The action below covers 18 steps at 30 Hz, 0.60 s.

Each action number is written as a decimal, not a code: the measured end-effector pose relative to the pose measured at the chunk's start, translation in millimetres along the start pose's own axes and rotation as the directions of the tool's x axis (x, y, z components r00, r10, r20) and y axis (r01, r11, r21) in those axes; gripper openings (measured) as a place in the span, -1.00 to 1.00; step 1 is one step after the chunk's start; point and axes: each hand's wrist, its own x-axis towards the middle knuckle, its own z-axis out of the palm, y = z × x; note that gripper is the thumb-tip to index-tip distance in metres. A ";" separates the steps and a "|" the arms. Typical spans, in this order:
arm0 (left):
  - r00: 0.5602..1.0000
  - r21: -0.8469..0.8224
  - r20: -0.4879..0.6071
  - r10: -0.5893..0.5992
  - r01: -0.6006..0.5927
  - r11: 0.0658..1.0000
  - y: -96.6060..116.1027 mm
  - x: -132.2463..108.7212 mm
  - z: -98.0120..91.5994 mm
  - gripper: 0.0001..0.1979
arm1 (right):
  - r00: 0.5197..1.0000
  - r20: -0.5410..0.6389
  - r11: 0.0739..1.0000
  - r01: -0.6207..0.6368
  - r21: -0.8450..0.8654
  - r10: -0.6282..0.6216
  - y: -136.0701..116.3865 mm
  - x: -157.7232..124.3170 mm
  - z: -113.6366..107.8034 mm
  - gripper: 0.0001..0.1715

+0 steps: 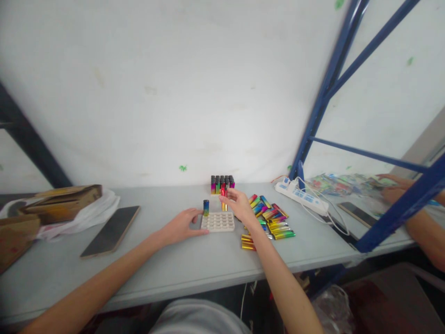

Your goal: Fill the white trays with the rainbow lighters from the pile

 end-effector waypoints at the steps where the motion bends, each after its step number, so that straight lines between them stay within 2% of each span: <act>1: 1.000 0.003 -0.001 0.002 -0.002 1.000 0.1 0.2 1.3 -0.36 | 1.000 0.007 1.000 0.002 0.012 -0.002 -0.9 -0.8 1.5 -0.48; 4: 1.000 0.015 -0.008 0.012 -0.012 1.000 1.3 0.8 6.0 -0.34 | 1.000 0.024 0.995 -0.022 0.096 0.020 -2.6 -3.3 6.6 -0.47; 7: 1.000 0.051 -0.016 0.006 -0.005 0.999 3.0 1.3 9.7 -0.32 | 0.994 0.042 0.980 -0.110 0.168 0.104 -3.0 -4.1 11.4 -0.44; 9: 1.000 0.078 -0.014 -0.008 0.009 0.997 3.4 1.7 10.5 -0.32 | 0.988 0.015 0.973 -0.153 0.172 0.153 -3.5 -3.7 12.9 -0.41; 14: 1.000 0.080 0.028 0.002 -0.004 0.997 0.3 2.0 6.4 -0.29 | 0.974 -0.060 0.974 -0.217 0.061 0.220 -5.0 -3.1 9.7 -0.22; 18: 0.999 0.044 0.037 0.028 -0.029 0.999 -3.4 1.5 3.7 -0.28 | 0.968 -0.133 0.973 -0.222 -0.067 0.212 -3.5 -4.5 7.5 -0.24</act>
